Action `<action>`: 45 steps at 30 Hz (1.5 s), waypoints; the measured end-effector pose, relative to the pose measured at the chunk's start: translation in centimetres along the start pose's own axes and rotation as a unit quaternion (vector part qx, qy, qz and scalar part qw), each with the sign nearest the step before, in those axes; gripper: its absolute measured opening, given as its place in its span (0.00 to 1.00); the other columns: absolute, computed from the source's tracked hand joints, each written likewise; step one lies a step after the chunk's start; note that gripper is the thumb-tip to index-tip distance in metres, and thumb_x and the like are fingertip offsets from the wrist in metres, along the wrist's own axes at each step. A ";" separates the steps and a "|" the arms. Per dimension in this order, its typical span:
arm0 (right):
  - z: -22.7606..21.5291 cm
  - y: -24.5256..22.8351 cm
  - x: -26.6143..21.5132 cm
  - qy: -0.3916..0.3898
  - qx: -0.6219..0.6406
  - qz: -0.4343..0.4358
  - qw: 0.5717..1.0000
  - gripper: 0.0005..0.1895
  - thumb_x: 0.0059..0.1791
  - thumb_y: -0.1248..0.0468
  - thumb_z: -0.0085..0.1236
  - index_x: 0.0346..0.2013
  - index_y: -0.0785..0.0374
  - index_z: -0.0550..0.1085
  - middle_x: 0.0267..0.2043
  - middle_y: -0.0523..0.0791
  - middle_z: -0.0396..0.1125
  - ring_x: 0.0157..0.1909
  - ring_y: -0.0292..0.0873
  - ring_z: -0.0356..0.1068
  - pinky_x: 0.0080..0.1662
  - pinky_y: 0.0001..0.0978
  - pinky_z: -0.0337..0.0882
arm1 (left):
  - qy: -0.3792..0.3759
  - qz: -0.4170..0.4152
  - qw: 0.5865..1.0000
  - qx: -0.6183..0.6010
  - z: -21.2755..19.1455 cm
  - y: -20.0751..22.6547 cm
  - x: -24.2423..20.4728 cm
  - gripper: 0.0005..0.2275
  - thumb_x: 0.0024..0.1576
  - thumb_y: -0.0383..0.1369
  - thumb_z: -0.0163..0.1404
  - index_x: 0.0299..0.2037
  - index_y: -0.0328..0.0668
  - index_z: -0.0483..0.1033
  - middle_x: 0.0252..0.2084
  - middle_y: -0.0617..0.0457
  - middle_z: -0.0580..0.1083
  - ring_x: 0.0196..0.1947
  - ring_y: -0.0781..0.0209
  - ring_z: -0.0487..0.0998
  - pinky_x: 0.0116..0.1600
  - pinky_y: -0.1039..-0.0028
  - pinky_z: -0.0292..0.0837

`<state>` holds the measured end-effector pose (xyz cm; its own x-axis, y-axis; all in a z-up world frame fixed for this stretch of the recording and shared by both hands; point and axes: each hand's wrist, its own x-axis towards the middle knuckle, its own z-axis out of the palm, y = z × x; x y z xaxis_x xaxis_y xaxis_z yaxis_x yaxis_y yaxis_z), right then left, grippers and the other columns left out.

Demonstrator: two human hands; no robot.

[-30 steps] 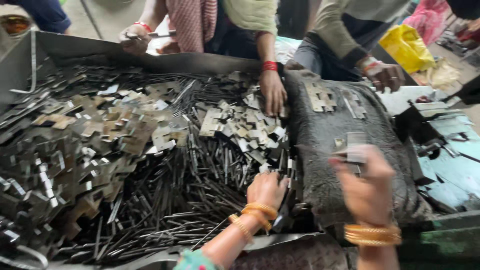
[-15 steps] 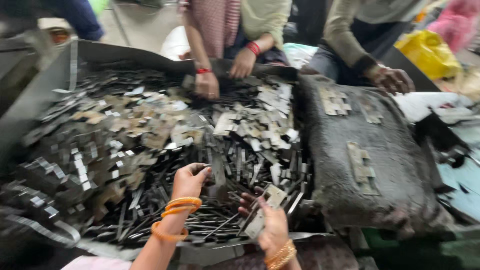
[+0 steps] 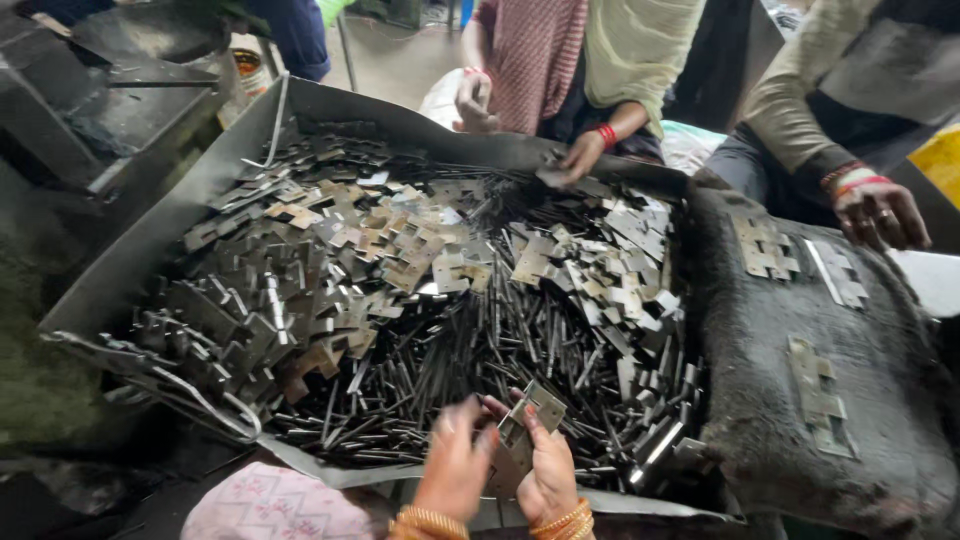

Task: The person sorts small metal hardware components, including hinges and rods, from a large metal bin. They pick up items by hand and place them onto a cloth-covered surface to the right, working alongside other individuals in a workshop setting.

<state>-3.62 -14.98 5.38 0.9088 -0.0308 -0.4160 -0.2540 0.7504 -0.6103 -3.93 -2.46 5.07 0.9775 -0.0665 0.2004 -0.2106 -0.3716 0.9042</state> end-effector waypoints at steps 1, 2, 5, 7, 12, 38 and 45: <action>0.2 0.8 0.1 -0.003 0.003 0.004 1.000 0.23 0.50 0.53 0.54 0.54 0.63 0.68 0.51 0.53 0.78 0.46 0.49 0.75 0.48 0.46 0.74 | -0.021 -0.047 0.999 -0.016 -0.5 -0.5 -0.6 0.14 0.58 0.34 0.56 0.52 0.38 0.76 0.48 0.41 0.77 0.52 0.43 0.76 0.55 0.60 0.69; 0.4 1.3 0.1 -0.005 0.006 0.008 1.000 0.22 0.50 0.53 0.55 0.51 0.63 0.67 0.51 0.54 0.79 0.44 0.49 0.75 0.47 0.45 0.75 | -0.052 -0.103 0.992 -0.057 -1.4 -0.9 -1.2 0.14 0.57 0.34 0.55 0.51 0.39 0.76 0.46 0.43 0.78 0.50 0.43 0.78 0.54 0.60 0.72; 1.7 1.0 -0.1 0.022 -0.151 -0.092 0.984 0.24 0.49 0.57 0.61 0.55 0.69 0.73 0.49 0.51 0.74 0.45 0.46 0.74 0.47 0.42 0.74 | -0.129 -0.146 0.979 -0.062 -5.4 -2.0 -0.9 0.13 0.56 0.34 0.55 0.49 0.39 0.76 0.43 0.45 0.80 0.47 0.44 0.81 0.52 0.61 0.76; 2.1 -0.9 -0.5 -0.077 -0.438 -0.377 0.813 0.28 0.43 0.61 0.65 0.55 0.72 0.71 0.53 0.56 0.70 0.50 0.53 0.70 0.51 0.49 0.70 | -0.196 -0.009 0.975 0.105 -8.8 -2.3 0.4 0.12 0.58 0.34 0.55 0.50 0.40 0.77 0.45 0.44 0.79 0.49 0.42 0.79 0.52 0.59 0.73; 1.8 -2.4 -2.3 -0.143 -0.780 -0.082 0.604 0.21 0.39 0.58 0.73 0.45 0.55 0.80 0.37 0.45 0.76 0.43 0.43 0.74 0.46 0.39 0.73 | -0.427 0.014 0.904 0.015 -11.1 -0.7 4.9 0.11 0.60 0.37 0.49 0.45 0.41 0.79 0.43 0.44 0.80 0.46 0.45 0.82 0.54 0.62 0.75; -6.9 -8.5 -2.7 -0.245 -0.465 -0.047 0.850 0.26 0.47 0.56 0.68 0.54 0.67 0.74 0.51 0.50 0.71 0.53 0.44 0.70 0.56 0.41 0.72 | -0.174 -0.146 0.949 -0.219 -3.1 5.0 4.7 0.10 0.56 0.32 0.55 0.43 0.35 0.84 0.36 0.45 0.83 0.35 0.61 0.83 0.42 0.71 0.79; -3.5 -6.3 3.2 0.138 -0.727 -0.141 0.657 0.17 0.54 0.52 0.51 0.40 0.64 0.74 0.36 0.48 0.67 0.36 0.46 0.68 0.38 0.43 0.71 | -0.026 -0.125 0.992 0.012 -8.4 3.5 3.7 0.17 0.55 0.37 0.56 0.54 0.44 0.77 0.43 0.53 0.81 0.41 0.63 0.82 0.46 0.72 0.75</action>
<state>-0.29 -22.12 5.59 0.9443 -0.3015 -0.1318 -0.3176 -0.7301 -0.6051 -1.21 3.81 12.14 0.9986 -0.0172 -0.0492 0.0380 -0.4052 0.9134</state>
